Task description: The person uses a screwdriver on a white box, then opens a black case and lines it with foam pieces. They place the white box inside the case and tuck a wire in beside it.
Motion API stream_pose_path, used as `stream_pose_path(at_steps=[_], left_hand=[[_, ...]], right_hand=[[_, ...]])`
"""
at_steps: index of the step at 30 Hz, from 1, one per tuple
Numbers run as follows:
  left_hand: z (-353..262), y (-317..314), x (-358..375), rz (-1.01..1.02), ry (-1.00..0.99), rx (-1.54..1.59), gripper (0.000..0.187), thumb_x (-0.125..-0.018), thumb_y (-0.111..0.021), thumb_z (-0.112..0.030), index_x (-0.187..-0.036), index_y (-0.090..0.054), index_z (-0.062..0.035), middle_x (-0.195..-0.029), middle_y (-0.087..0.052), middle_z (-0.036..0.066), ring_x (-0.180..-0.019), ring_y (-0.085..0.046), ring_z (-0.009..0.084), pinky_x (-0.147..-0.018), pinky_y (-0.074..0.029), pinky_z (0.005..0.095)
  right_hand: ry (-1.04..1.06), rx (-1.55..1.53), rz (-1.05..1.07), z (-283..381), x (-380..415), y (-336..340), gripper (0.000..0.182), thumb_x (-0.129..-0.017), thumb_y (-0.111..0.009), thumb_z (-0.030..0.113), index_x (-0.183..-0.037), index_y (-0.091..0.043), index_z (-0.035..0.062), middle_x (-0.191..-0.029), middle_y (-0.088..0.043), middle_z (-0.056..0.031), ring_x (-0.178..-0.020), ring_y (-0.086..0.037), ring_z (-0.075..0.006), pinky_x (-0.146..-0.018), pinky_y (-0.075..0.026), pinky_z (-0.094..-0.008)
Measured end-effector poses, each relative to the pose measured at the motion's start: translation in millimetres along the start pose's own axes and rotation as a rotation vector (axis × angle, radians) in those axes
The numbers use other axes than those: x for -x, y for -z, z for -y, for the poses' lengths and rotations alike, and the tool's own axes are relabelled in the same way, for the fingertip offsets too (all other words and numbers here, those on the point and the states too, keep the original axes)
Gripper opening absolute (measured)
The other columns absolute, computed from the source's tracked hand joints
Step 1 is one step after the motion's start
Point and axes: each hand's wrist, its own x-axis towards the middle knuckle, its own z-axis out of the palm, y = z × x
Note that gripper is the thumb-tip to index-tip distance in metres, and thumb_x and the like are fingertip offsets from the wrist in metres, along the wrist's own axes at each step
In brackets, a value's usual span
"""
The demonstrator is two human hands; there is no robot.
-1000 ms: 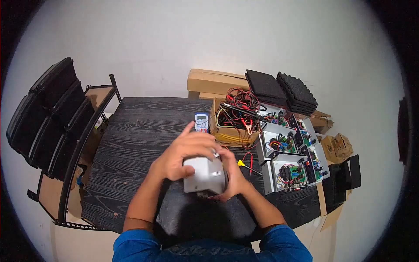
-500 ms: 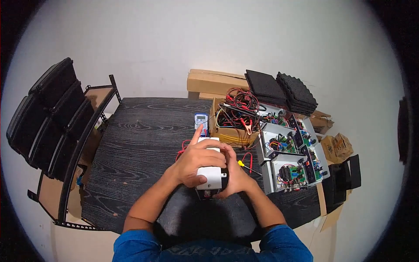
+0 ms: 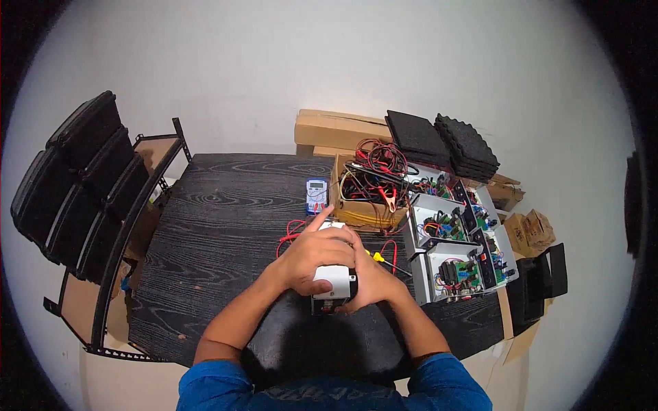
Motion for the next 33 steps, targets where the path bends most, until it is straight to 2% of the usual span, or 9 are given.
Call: stream_pose_path(at_steps=[7, 10, 13, 14, 17, 18, 22, 28, 33], left_hand=[[-4.6, 0.1, -3.6, 0.045, -0.030, 0.011, 0.074, -0.088, -0.053, -0.077, -0.109, -0.077, -0.0106, -0.111, -0.076, 0.005, -0.118, -0.069, 0.0327, -0.125, -0.022, 0.0674], [-13.0, 1.6, -6.6, 0.108, -0.069, 0.032, 0.068, -0.084, -0.062, -0.073, -0.109, -0.076, -0.0114, -0.110, -0.076, 0.006, -0.116, -0.070, 0.0317, -0.124, -0.025, 0.0644], [-19.0, -0.6, -8.7, 0.158, -0.065, 0.004, 0.065, -0.082, -0.067, -0.072, -0.107, -0.076, -0.0126, -0.109, -0.076, 0.005, -0.113, -0.071, 0.0306, -0.122, -0.030, 0.0622], [-18.3, -1.6, -9.6, 0.154, -0.071, 0.003, 0.065, -0.081, -0.068, -0.073, -0.106, -0.076, -0.0130, -0.108, -0.076, 0.005, -0.112, -0.071, 0.0305, -0.120, -0.032, 0.0614], [-15.9, -4.0, -9.6, 0.144, -0.076, 0.015, 0.065, -0.080, -0.068, -0.074, -0.104, -0.076, -0.0136, -0.107, -0.076, 0.005, -0.111, -0.071, 0.0308, -0.114, -0.039, 0.0579], [-15.3, -4.9, -9.5, 0.143, -0.074, 0.022, 0.065, -0.080, -0.068, -0.074, -0.104, -0.075, -0.0138, -0.107, -0.076, 0.005, -0.111, -0.071, 0.0310, -0.112, -0.041, 0.0566], [-13.2, -4.8, -8.9, 0.117, -0.110, 0.002, 0.063, -0.080, -0.067, -0.072, -0.101, -0.075, -0.0134, -0.105, -0.075, 0.004, -0.108, -0.071, 0.0308, -0.106, -0.045, 0.0526], [-12.1, -6.3, -7.8, 0.082, -0.115, 0.019, 0.061, -0.084, -0.062, -0.071, -0.097, -0.074, -0.0128, -0.101, -0.075, 0.003, -0.104, -0.071, 0.0300, -0.104, -0.046, 0.0503], [-9.5, -7.4, -6.6, 0.073, -0.123, 0.050, 0.062, -0.087, -0.057, -0.070, -0.097, -0.074, -0.0120, -0.100, -0.075, 0.003, -0.103, -0.071, 0.0287, -0.105, -0.045, 0.0504]], right_hand=[[0.051, 0.029, 0.017, 6.2, 4.1, 8.3, 0.160, -0.051, -0.101, 0.036, -0.166, 0.002, -0.0029, -0.168, -0.023, -0.0311, -0.159, -0.026, -0.0421, -0.130, -0.025, -0.0470], [0.179, -0.196, 0.144, -16.4, 3.6, 29.7, 0.154, -0.060, -0.098, 0.050, -0.168, -0.002, -0.0028, -0.172, -0.019, -0.0257, -0.158, -0.027, -0.0378, -0.128, -0.025, -0.0457], [-0.012, -0.824, 0.030, -25.7, -3.7, 38.7, 0.129, -0.080, -0.083, 0.062, -0.170, -0.012, 0.0023, -0.165, -0.037, -0.0176, -0.150, -0.040, -0.0289, -0.123, -0.031, -0.0434], [-0.020, -0.765, -0.115, -24.6, -10.1, 40.9, 0.103, -0.089, -0.080, 0.051, -0.165, -0.029, 0.0030, -0.150, -0.055, -0.0160, -0.137, -0.055, -0.0262, -0.115, -0.042, -0.0420], [-0.116, -0.170, -0.263, -55.6, -42.7, 32.7, 0.071, -0.095, -0.076, 0.037, -0.152, -0.051, 0.0011, -0.130, -0.070, -0.0152, -0.114, -0.069, -0.0251, -0.101, -0.053, -0.0409], [-0.050, 0.029, -0.386, -64.1, -56.0, 24.3, 0.048, -0.091, -0.075, 0.023, -0.133, -0.067, 0.0011, -0.112, -0.076, -0.0193, -0.098, -0.075, -0.0302, -0.088, -0.059, -0.0432], [-0.089, 0.473, -0.154, -83.5, -92.2, 10.8, 0.034, -0.085, -0.074, 0.026, -0.110, -0.078, 0.0047, -0.106, -0.076, -0.0256, -0.099, -0.075, -0.0398, -0.083, -0.061, -0.0476], [-0.253, 0.919, 0.070, -124.0, -129.2, -20.3, 0.025, -0.088, -0.069, 0.031, -0.087, -0.082, 0.0102, -0.091, -0.079, -0.0149, -0.081, -0.079, -0.0336, -0.066, -0.061, -0.0490], [-0.240, 0.899, 0.129, -131.5, -134.1, -29.6, 0.024, -0.087, -0.069, 0.032, -0.087, -0.083, 0.0124, -0.086, -0.079, -0.0128, -0.081, -0.079, -0.0320, -0.062, -0.061, -0.0447]])
